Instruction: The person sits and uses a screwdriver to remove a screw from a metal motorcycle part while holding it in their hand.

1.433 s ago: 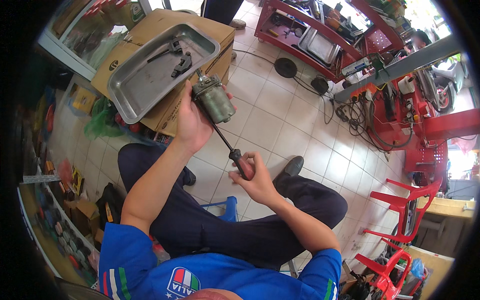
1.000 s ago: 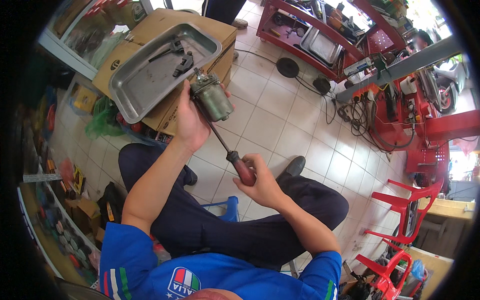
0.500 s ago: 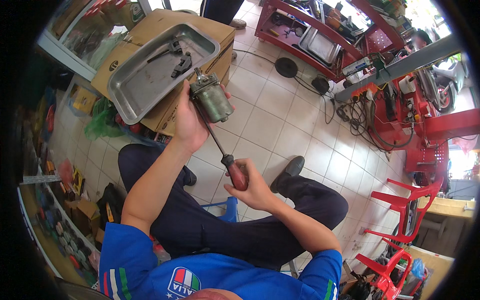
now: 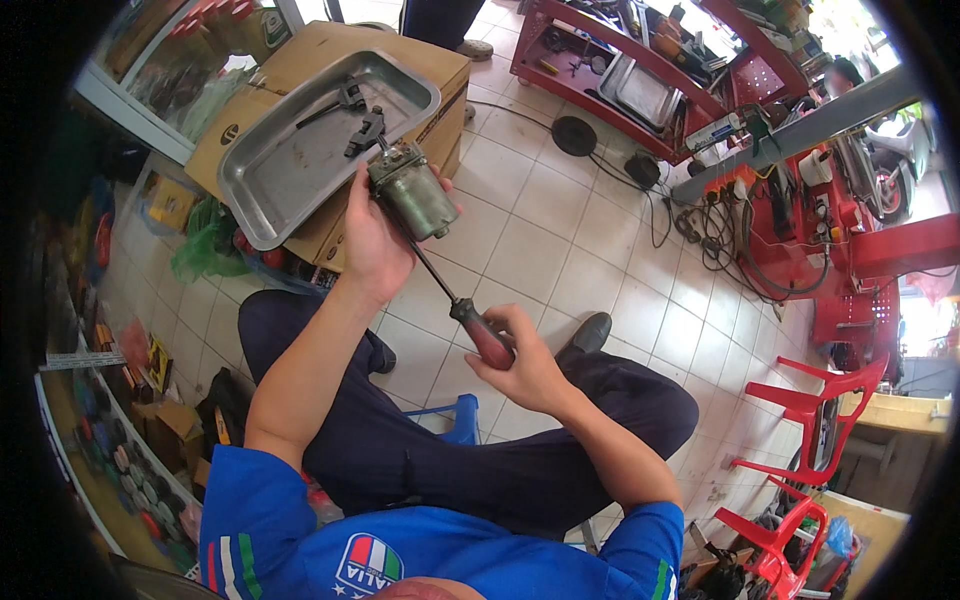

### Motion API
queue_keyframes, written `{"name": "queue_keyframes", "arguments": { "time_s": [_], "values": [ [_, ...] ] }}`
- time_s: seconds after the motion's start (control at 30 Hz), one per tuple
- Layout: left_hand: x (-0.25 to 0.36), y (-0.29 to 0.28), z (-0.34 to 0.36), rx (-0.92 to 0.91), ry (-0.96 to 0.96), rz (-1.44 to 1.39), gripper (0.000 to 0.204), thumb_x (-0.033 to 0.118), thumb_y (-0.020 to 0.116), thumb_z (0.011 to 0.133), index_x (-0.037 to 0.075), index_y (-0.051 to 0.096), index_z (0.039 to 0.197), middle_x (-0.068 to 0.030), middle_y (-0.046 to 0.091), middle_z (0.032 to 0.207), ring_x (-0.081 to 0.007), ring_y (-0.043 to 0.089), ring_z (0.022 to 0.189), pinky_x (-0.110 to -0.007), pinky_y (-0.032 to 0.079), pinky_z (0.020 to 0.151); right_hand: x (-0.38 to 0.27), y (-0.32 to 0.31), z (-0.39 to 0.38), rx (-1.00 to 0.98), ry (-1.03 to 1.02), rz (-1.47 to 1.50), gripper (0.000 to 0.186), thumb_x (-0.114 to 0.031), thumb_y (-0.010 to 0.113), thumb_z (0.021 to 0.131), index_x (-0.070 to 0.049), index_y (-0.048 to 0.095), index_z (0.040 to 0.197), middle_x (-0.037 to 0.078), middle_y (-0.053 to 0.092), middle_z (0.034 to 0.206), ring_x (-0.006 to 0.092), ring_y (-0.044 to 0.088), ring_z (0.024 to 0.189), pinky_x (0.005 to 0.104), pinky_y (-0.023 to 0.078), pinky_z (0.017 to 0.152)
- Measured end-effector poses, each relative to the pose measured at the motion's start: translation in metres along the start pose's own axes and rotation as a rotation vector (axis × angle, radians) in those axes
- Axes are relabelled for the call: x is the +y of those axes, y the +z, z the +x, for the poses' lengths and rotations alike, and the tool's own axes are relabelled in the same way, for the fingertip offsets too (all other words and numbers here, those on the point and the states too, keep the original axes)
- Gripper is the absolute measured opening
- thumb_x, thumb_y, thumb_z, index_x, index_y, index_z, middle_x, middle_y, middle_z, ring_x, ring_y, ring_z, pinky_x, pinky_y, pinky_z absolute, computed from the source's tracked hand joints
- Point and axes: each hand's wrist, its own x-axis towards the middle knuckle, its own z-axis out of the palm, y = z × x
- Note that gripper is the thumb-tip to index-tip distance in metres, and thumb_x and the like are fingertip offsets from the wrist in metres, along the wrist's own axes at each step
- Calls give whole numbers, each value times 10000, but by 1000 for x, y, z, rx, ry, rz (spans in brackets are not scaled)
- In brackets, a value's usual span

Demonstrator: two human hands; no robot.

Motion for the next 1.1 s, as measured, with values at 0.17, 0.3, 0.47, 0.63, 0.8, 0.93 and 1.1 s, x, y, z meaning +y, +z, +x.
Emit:
{"name": "queue_keyframes", "arguments": {
  "time_s": [0.17,0.3,0.47,0.63,0.8,0.93,1.1],
  "values": [
    [-1,4,-3,-2,-47,-26,639,568,252,1062,29,512,1286,-122,598,1167,-281,615,1108,-494,531,952,-18,0,6,-253,523,281,537,-283,748,911,-15,469,1284,91,581,913,142,581,544,290,531,528],
    [-4,-2,-2,-7,-37,-1,637,567,249,1062,29,516,1275,-121,599,1161,-282,613,1114,-498,534,949,-17,-4,-1,-339,366,33,539,-245,754,892,-16,489,1302,81,574,929,169,595,754,316,512,691],
    [4,1,0,21,16,8,594,534,238,1064,66,532,1281,-131,609,1174,-282,604,1131,-520,511,986,-11,-3,0,20,96,-191,508,-189,771,861,-14,505,1256,159,597,1024,261,601,983,379,488,868],
    [1,0,1,20,-17,-14,594,536,240,1062,66,531,1277,-127,607,1173,-284,604,1129,-519,508,991,-7,3,2,23,183,-106,490,-174,772,860,-20,502,1239,158,611,1070,262,608,972,366,490,872],
    [-1,-2,-1,48,-2,25,613,562,256,1055,56,538,1254,-131,609,1156,-291,605,1116,-526,498,995,-26,-18,3,-154,178,-163,455,-165,768,853,-31,516,1207,119,603,984,211,584,884,337,488,827],
    [10,3,0,64,18,-83,690,669,301,1010,64,556,1223,-121,623,1106,-278,620,1082,-519,501,979,-25,-31,-2,-107,152,-103,403,-147,764,863,-27,527,1166,81,604,912,172,575,838,315,487,785],
    [12,5,-4,61,39,30,763,769,361,940,83,567,1204,-103,635,1072,-254,634,1050,-507,511,960,-25,-30,0,-1,208,-35,390,-118,749,885,-27,498,1168,43,590,831,114,547,741,279,465,677]
  ]
}}
